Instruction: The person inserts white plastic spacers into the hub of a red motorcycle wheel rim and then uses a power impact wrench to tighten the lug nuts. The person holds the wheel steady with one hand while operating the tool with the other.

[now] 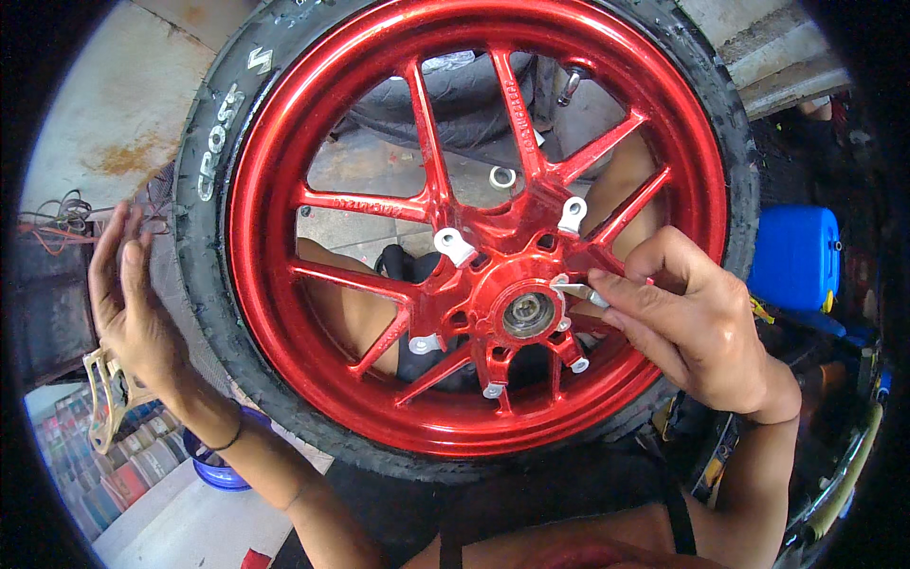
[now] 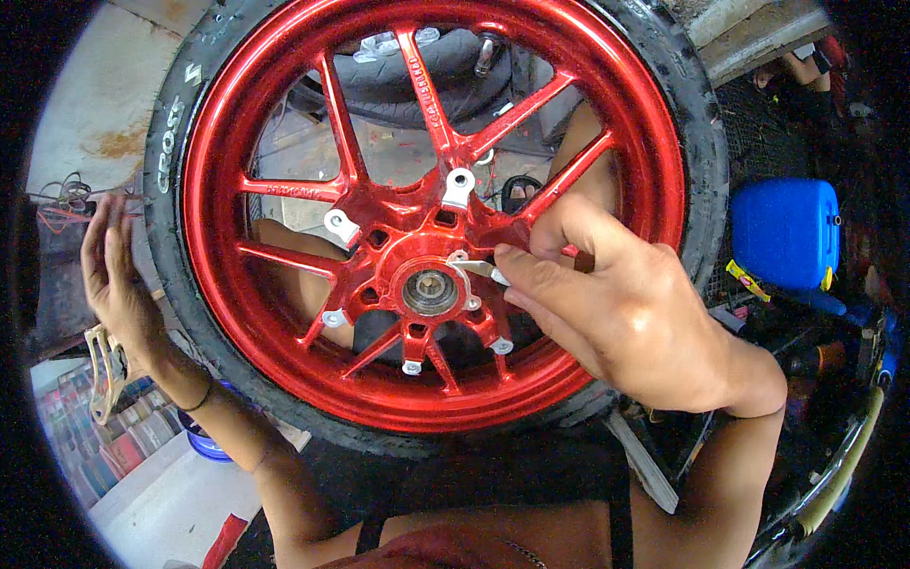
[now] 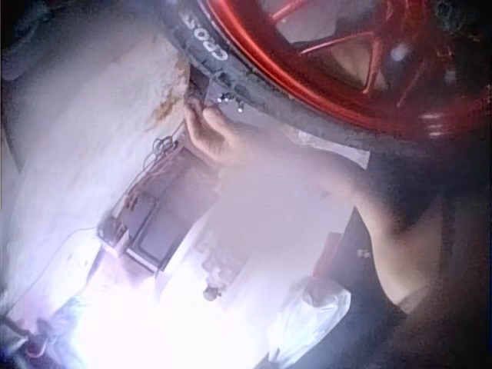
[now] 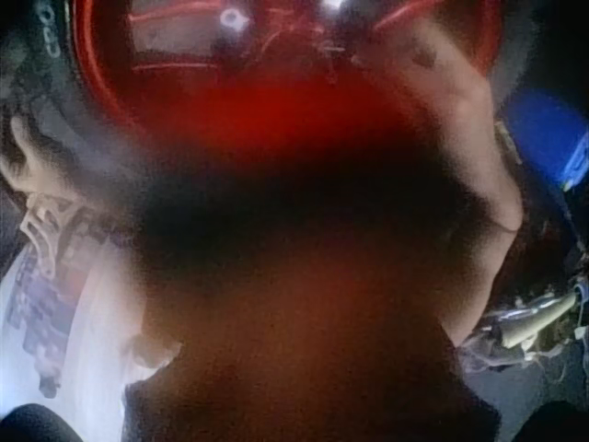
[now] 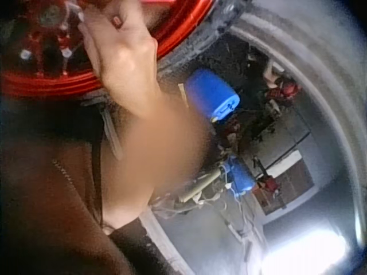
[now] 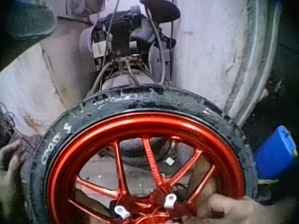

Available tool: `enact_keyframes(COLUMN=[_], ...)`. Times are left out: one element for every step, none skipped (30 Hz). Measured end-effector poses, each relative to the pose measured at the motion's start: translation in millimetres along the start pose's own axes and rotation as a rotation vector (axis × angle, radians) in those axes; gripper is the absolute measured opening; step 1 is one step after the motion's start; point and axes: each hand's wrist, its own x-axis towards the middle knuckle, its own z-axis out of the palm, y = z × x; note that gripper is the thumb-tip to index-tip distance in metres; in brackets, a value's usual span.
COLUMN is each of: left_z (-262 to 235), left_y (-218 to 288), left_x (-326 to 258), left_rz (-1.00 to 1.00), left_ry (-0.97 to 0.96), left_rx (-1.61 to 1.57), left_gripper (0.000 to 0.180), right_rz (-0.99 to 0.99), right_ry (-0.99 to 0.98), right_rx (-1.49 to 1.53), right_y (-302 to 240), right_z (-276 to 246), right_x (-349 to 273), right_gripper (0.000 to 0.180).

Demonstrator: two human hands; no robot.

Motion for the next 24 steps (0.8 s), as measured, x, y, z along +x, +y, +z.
enact_keyframes(left_z=[7.9,15.8,23.9,29.1,33.2,35.1,28.8,25.5,23.2,21.3,20.7,20.7,21.4,21.3,20.9,20.0,18.0,15.3,14.6,16.5,20.0,21.9,22.2,22.3], left_y=[-6.2,-8.9,-7.4,-4.5,-2.0,-1.0,-3.9,-4.4,-2.2,-1.4,-2.0,-2.6,-3.3,-3.8,-4.4,-5.3,-6.9,-8.8,-9.6,-8.8,-7.2,-6.3,-6.0,-5.7], left_x=[-2.2,-2.8,-5.3,-6.7,-7.8,-7.9,-5.1,-5.4,-5.0,-5.2,-5.8,-6.6,-6.6,-6.4,-6.1,-6.1,-6.1,-6.1,-5.5,-5.4,-5.7,-6.8,-7.3,-7.8], left_rz=[-0.039,-0.079,-0.002,-0.054,-0.106,-0.159,-0.145,-0.134,-0.123,-0.11,-0.116,-0.122,-0.128,-0.131,-0.135,-0.138,-0.128,-0.118,-0.108,-0.128,-0.148,-0.17,-0.167,-0.164], left_ry=[-0.028,-0.056,-0.155,-0.19,-0.225,-0.259,-0.299,-0.303,-0.308,-0.311,-0.305,-0.298,-0.295,-0.294,-0.292,-0.289,-0.288,-0.287,-0.288,-0.286,-0.285,-0.282,-0.282,-0.281], left_rx=[-0.097,-0.197,-0.032,-0.112,-0.191,-0.272,-0.214,-0.157,-0.101,-0.044,-0.054,-0.064,-0.075,-0.081,-0.087,-0.092,-0.041,0.01,0.059,-0.019,-0.098,-0.173,-0.164,-0.156], left_gripper=[0.034,0.038,0.049,0.05,0.051,0.051,0.052,0.051,0.051,0.05,0.05,0.05,0.05,0.049,0.049,0.049,0.052,0.054,0.057,0.054,0.051,0.049,0.049,0.049], right_rz=[0.003,0.004,0.004,0.005,0.002,0.0,-0.004,-0.015,-0.025,-0.037,-0.069,-0.102,-0.13,-0.175,-0.219,-0.265,-0.287,-0.309,-0.321,-0.335,-0.34,-0.349,-0.358,-0.37], right_ry=[-0.003,0.01,0.023,0.037,0.039,0.041,0.04,0.044,0.048,0.052,0.059,0.066,0.074,0.06,0.046,0.031,0.0,-0.031,-0.039,-0.048,-0.035,-0.042,-0.049,-0.076], right_rx=[-0.005,-0.003,-0.003,0.001,0.009,0.016,0.024,0.013,0.003,-0.009,-0.031,-0.053,-0.075,-0.105,-0.135,-0.164,-0.18,-0.195,-0.206,-0.216,-0.22,-0.219,-0.218,-0.216], right_y=[-0.1,-0.8,-1.1,-0.5,0.3,1.0,1.1,1.0,1.3,1.7,2.7,4.6,6.3,8.0,9.8,11.3,11.8,11.8,13.4,15.0,17.9,19.0,20.2,18.4], right_z=[3.0,5.1,8.6,10.9,11.9,12.6,13.7,14.1,14.3,14.7,15.1,15.2,14.6,12.6,9.1,5.8,1.7,-2.8,-4.2,-5.8,-4.4,-4.1,-4.0,-7.5], right_x=[-1.4,-2.0,-2.7,-3.1,-3.0,-2.9,-2.4,-1.7,-0.9,0.3,1.2,2.2,3.3,6.0,9.8,13.7,17.0,20.0,21.3,23.1,23.8,24.9,26.3,28.3], right_gripper=[0.037,0.037,0.038,0.039,0.039,0.04,0.04,0.04,0.04,0.041,0.04,0.039,0.039,0.036,0.033,0.031,0.031,0.031,0.032,0.034,0.038,0.038,0.038,0.034])
